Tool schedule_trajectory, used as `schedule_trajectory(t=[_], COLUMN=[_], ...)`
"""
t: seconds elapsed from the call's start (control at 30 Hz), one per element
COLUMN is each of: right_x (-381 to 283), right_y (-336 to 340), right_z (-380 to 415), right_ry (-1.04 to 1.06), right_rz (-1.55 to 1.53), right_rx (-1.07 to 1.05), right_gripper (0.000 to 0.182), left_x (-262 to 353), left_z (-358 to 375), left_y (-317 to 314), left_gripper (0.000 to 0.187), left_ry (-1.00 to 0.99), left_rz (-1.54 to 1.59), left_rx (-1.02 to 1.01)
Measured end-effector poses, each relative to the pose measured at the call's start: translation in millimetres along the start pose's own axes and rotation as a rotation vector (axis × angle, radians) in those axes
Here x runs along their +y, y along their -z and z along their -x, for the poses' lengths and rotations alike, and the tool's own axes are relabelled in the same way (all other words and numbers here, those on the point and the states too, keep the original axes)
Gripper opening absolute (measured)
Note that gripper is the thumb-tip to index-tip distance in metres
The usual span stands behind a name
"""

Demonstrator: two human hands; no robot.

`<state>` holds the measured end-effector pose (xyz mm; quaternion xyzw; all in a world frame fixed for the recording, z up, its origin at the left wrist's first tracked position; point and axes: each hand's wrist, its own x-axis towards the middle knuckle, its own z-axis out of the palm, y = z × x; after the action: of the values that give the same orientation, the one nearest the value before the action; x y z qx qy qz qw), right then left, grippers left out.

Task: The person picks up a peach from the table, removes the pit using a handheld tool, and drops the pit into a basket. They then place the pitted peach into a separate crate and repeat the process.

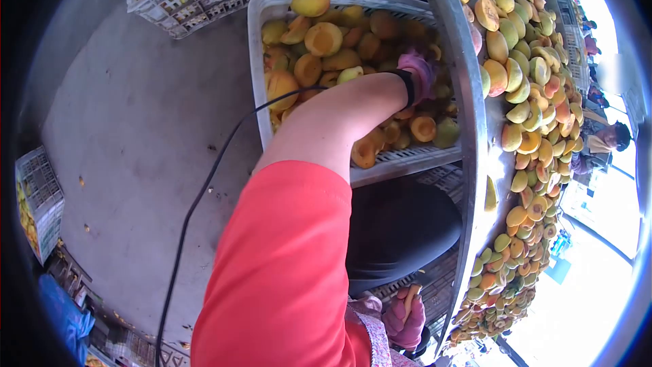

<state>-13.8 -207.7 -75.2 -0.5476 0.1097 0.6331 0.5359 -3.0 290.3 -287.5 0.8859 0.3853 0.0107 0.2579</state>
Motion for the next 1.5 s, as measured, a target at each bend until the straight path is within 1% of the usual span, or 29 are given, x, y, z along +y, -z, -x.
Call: schedule_trajectory(t=[0.07,0.17,0.27,0.37,0.4,0.47,0.5,0.53,0.57,0.6,0.63,0.67,0.7,0.73,0.77,0.8,0.83,0.9,0.93,1.0,1.07,1.13,1.17,1.2,1.27,1.33,1.4,1.43,1.5], right_x=[0,-1,5,12,12,11,11,11,11,11,10,10,11,12,14,15,17,23,26,27,28,32,31,29,27,37,42,44,48], right_y=[-8,-9,3,8,7,3,2,2,3,5,7,8,10,12,14,14,17,26,28,32,34,35,36,40,46,62,67,70,79], right_z=[3,5,6,0,-4,-10,-12,-15,-16,-17,-16,-15,-12,-10,-7,-5,-4,-2,-1,2,6,8,6,8,16,21,23,23,21], right_ry=[0.018,0.067,0.077,0.055,0.026,0.029,0.019,0.03,0.031,0.06,0.09,0.112,0.123,0.13,0.132,0.142,0.151,0.153,0.164,0.154,0.176,0.193,0.211,0.223,0.235,0.248,0.248,0.247,0.236], right_rz=[-0.008,0.006,-0.01,-0.072,-0.088,-0.06,-0.012,-0.004,-0.01,0.003,0.014,0.008,-0.008,-0.032,-0.057,-0.045,-0.055,-0.057,-0.066,-0.064,-0.053,-0.05,-0.034,-0.012,-0.036,-0.101,-0.118,-0.122,-0.141], right_rx=[0.071,-0.006,-0.007,0.016,0.031,0.023,0.023,-0.004,-0.014,-0.044,-0.074,-0.059,-0.067,-0.054,-0.035,-0.047,-0.055,-0.049,-0.056,-0.063,-0.078,-0.101,-0.116,-0.125,-0.117,-0.07,-0.045,-0.025,-0.027], right_gripper=[0.042,0.042,0.043,0.043,0.043,0.042,0.042,0.041,0.041,0.042,0.044,0.043,0.043,0.042,0.041,0.042,0.042,0.042,0.042,0.042,0.042,0.042,0.042,0.042,0.042,0.043,0.043,0.043,0.043], left_x=[-2,-1,-1,-22,-38,-59,-80,-87,-102,-98,-94,-85,-81,-66,-48,-35,-35,-32,-26,0,15,36,51,69,74,73,33,-12,-55], left_z=[-25,-46,-33,5,22,88,113,136,150,171,188,208,214,229,237,246,257,260,252,229,203,175,166,164,166,173,184,190,216], left_y=[4,11,6,15,23,76,86,108,100,104,101,105,106,108,112,107,89,53,47,32,34,5,2,2,8,47,58,45,80], left_gripper=[0.066,0.062,0.058,0.053,0.052,0.055,0.051,0.053,0.061,0.057,0.059,0.057,0.05,0.044,0.046,0.052,0.06,0.065,0.065,0.064,0.065,0.061,0.061,0.061,0.061,0.057,0.053,0.052,0.05], left_ry=[-0.147,-0.224,-0.243,-0.213,-0.19,-0.073,-0.088,-0.066,-0.067,-0.063,0.028,0.053,-0.021,-0.101,-0.068,-0.12,-0.135,-0.258,-0.266,-0.072,-0.213,-0.44,-0.445,-0.392,-0.324,-0.217,0.017,-0.009,0.081], left_rz=[0.321,0.442,0.29,-0.08,-0.23,-0.449,-0.366,-0.31,-0.385,-0.484,-0.501,-0.451,-0.468,-0.448,-0.449,-0.486,-0.325,-0.1,-0.113,0.047,0.111,0.315,0.303,0.275,0.242,-0.113,-0.331,-0.635,-0.25], left_rx=[-0.026,-0.007,0.042,0.092,0.116,0.074,0.173,-0.002,-0.029,-0.047,-0.139,-0.168,-0.409,-0.438,-0.638,-0.65,-0.521,-0.344,-0.339,-0.381,-0.34,-0.106,-0.098,-0.071,-0.046,0.018,0.126,0.343,-0.089])
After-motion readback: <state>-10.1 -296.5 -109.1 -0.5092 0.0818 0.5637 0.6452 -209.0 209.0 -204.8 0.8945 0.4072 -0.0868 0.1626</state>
